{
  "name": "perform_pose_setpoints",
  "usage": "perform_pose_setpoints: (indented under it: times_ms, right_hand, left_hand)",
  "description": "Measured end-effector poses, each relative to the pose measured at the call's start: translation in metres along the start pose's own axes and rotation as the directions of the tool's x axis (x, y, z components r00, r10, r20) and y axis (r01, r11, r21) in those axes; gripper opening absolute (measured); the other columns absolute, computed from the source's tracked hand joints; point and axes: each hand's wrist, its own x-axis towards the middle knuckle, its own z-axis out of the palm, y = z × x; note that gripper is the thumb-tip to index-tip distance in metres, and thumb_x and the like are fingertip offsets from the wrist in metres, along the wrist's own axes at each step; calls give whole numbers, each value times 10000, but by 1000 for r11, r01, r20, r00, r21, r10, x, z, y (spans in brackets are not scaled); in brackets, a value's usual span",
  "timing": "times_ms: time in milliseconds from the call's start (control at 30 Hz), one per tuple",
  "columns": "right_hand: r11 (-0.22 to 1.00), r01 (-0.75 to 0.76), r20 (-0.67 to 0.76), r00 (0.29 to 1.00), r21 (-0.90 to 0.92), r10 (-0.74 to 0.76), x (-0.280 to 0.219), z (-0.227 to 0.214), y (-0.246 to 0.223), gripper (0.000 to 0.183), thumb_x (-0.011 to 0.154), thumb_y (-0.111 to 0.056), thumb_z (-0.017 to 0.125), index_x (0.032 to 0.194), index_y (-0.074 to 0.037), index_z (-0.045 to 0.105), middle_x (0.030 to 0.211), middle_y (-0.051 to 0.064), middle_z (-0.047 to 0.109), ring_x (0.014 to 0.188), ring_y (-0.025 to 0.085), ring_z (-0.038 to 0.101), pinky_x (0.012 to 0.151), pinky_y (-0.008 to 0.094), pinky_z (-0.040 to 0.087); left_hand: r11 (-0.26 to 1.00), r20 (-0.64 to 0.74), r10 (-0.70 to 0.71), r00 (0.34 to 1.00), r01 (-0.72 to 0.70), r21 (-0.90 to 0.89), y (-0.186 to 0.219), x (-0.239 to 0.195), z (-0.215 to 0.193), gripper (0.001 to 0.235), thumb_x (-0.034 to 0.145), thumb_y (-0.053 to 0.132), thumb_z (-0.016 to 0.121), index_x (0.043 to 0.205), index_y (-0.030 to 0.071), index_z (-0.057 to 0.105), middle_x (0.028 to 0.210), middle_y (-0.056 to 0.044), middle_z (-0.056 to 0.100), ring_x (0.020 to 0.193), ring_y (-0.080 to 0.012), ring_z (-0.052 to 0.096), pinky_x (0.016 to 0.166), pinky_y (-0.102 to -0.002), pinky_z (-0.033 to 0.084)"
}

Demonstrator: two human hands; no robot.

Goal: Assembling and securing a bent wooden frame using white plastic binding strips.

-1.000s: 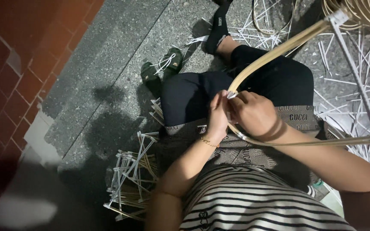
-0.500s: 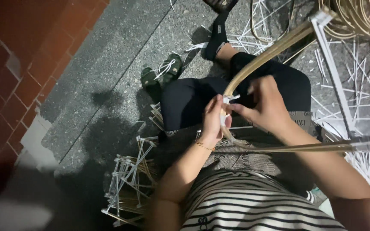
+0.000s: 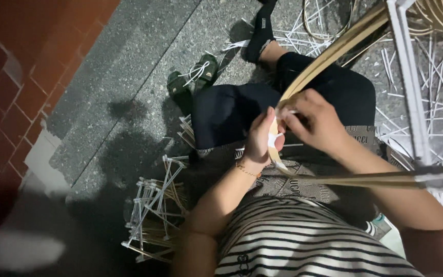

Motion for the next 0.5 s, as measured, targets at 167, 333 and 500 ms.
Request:
perform_pose_setpoints:
  times_ms: [167,333,500]
  right_hand:
    - [980,31,-27,999,-194,-37,1,4,-1,201,883,-76,773,1057,-40,678,1006,140,610,900,332,662,769,397,547]
    - [977,62,-6,998,-204,-65,2,5,-9,280,856,-69,777,1117,-51,680,1044,140,617,924,335,661,793,398,554]
    - [938,182,-2,982,-295,-191,6,-1,-10,307,795,-108,801,1070,-83,666,1083,110,637,950,333,654,788,434,515]
  left_hand:
    - [998,-37,-50,998,51,41,2,-2,7,343,1086,403,498,1034,81,604,753,-31,571,461,-108,516,386,-234,401]
    - [1000,-6,11,1000,-11,16,-7,0,0,358,1127,387,496,1001,64,581,775,-38,568,490,-122,523,408,-244,412]
    - [998,19,3,1000,-2,-59,-12,3,-4,349,1121,377,477,1077,62,621,776,-27,567,532,-95,539,422,-225,429]
